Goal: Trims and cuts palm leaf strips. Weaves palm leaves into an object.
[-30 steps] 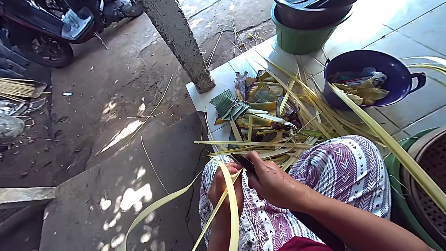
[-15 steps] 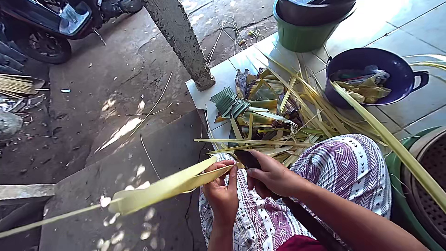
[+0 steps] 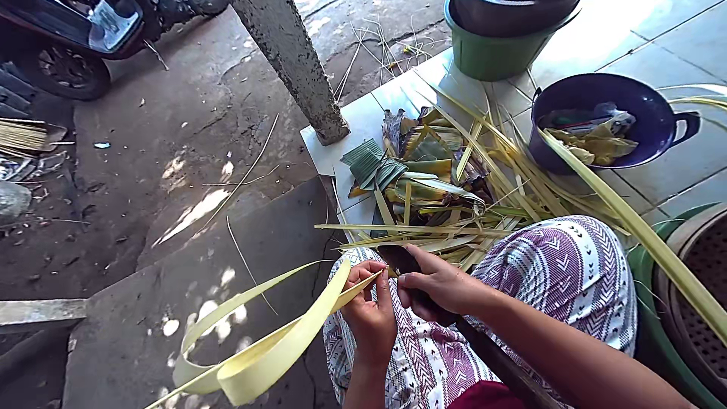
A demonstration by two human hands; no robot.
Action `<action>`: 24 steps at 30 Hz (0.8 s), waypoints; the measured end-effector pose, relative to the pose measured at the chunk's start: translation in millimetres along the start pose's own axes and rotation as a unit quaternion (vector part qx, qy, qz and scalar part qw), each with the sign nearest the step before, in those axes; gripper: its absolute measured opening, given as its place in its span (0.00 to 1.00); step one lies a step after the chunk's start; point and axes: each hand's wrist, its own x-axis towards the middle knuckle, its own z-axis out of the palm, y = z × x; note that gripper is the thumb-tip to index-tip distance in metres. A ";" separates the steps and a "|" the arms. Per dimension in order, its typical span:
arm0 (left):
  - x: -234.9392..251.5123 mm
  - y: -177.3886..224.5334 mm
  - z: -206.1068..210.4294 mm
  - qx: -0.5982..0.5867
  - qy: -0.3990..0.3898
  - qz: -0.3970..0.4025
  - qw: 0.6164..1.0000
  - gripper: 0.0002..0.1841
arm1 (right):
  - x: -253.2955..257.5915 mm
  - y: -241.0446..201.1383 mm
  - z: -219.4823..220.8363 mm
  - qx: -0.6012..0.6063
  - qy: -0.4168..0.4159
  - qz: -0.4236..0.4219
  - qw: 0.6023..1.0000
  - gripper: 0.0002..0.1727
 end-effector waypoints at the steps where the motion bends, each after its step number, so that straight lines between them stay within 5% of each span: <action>1: 0.4 0.2 -0.3 0.000 -0.001 0.002 1.000 0.12 | -0.2 -0.3 0.3 0.011 -0.001 0.002 1.000 0.13; 16: 5.6 1.6 -5.4 -0.031 -0.023 0.019 0.999 0.11 | -0.1 -2.3 1.9 0.114 -0.029 -0.001 0.993 0.07; 20: 14.6 4.6 -6.9 -0.085 0.072 -0.045 0.993 0.14 | -9.0 -7.4 -15.4 0.072 0.008 -0.092 0.993 0.15; 24: 27.4 15.5 -4.4 -0.213 0.223 -0.164 0.937 0.13 | -34.1 -6.8 -46.6 0.071 0.065 -0.090 0.991 0.20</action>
